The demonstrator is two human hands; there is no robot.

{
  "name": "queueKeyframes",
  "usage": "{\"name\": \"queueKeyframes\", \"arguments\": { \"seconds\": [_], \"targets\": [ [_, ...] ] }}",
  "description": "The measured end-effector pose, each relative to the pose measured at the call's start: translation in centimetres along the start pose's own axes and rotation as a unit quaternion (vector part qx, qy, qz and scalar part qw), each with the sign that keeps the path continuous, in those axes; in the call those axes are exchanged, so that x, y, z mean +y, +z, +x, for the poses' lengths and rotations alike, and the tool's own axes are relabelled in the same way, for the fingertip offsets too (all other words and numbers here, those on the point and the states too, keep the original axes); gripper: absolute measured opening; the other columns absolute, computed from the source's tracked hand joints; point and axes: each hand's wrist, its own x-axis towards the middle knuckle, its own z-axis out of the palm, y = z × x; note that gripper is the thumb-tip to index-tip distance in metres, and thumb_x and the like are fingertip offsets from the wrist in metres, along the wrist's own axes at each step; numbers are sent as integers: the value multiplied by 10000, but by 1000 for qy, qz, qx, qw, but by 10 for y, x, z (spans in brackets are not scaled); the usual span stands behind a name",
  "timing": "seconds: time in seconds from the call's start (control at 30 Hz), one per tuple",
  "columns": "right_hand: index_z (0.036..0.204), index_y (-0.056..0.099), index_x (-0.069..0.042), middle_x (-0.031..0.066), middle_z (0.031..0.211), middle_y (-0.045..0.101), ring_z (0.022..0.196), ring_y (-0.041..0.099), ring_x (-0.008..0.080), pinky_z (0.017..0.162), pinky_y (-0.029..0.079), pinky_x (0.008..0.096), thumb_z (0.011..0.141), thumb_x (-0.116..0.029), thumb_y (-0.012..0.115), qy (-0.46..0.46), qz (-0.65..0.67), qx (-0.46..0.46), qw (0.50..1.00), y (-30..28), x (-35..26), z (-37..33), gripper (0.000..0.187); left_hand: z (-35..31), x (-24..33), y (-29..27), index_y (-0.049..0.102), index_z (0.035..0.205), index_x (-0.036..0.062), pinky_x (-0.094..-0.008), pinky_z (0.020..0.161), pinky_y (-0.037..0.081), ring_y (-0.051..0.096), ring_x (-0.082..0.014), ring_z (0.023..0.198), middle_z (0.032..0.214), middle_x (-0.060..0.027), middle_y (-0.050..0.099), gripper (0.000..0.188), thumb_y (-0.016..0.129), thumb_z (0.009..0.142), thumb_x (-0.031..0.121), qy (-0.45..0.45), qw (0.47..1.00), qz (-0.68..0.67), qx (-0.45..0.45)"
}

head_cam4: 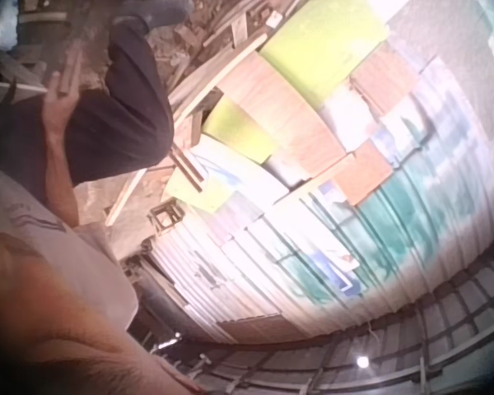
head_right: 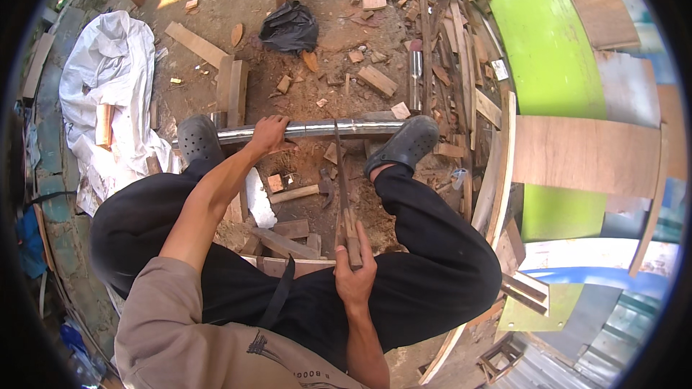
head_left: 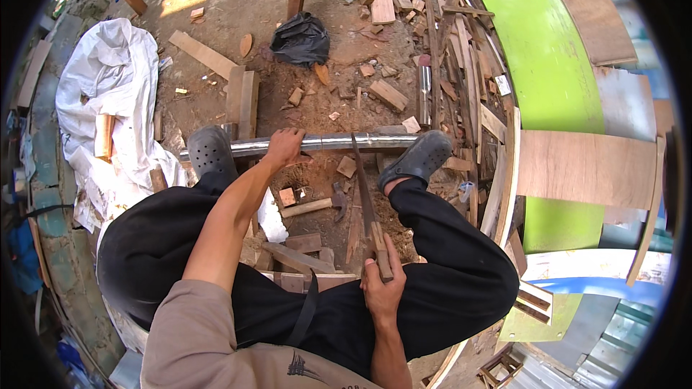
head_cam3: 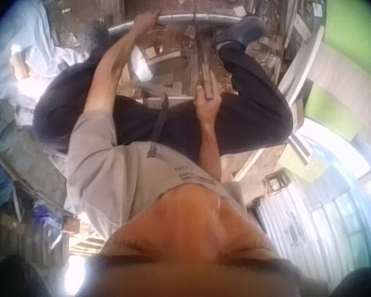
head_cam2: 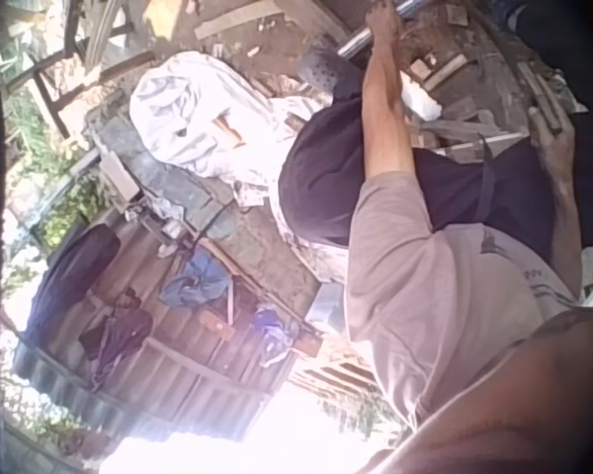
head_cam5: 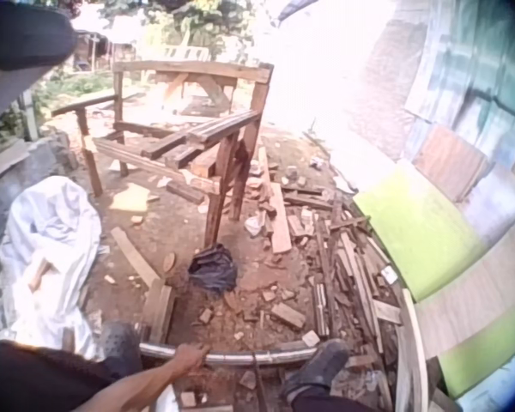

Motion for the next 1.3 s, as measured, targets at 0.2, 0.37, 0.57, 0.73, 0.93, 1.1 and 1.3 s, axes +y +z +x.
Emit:
{"name": "queueKeyframes", "arguments": {
  "seconds": [0.2,0.37,0.57,0.73,0.93,1.1,1.3],
  "targets": [
    [1526,495,-15,9,833,640,554,498,47,487,427,226,954,-10,618,-13,-17,-1,1000,2,-1,1,586,-9,1,15,564,1233,100,-436,982,448,600,-297,1175,1157,-115,619,744,901,684,472,37,994,72,74],
    [1528,487,-15,28,842,639,552,515,55,487,442,224,955,11,597,-100,-110,-9,989,-5,25,7,584,-8,3,13,568,1231,111,-437,980,457,609,-303,1159,1152,-126,617,705,894,691,425,37,996,56,58],
    [1490,531,6,140,1204,711,955,693,173,844,554,285,950,-20,644,-195,-185,-12,963,4,15,4,552,-5,6,2,583,1252,85,-499,989,471,625,-342,1209,1266,-172,627,755,889,693,490,18,998,32,-59],
    [1466,538,35,276,1363,649,1274,641,293,1047,487,347,950,-103,669,-116,-158,-52,979,17,-2,4,550,1,3,-6,616,1306,108,-512,1007,466,638,-371,1207,1247,-203,672,755,720,812,670,3,992,-4,-125],
    [1465,547,26,254,1330,675,1227,666,284,1029,500,354,957,-111,671,-109,-176,-69,976,34,-14,16,541,19,15,-18,680,1239,12,-552,994,504,680,-402,1141,1168,-255,721,717,437,996,642,-128,968,-111,-187],
    [1474,539,18,274,1289,686,1199,683,310,1005,512,364,953,-104,670,-108,-178,-71,975,40,-8,21,551,24,26,-3,761,1060,29,-536,910,549,717,-430,1008,1018,-257,746,672,400,1016,594,-142,978,-79,-131],
    [1481,530,16,289,1240,704,1167,707,315,978,527,350,956,-91,665,-60,-159,-88,981,46,-14,15,552,21,32,-3,770,1005,57,-554,848,555,718,-457,921,902,-276,731,643,408,996,589,-129,986,-49,-90]
  ]
}}
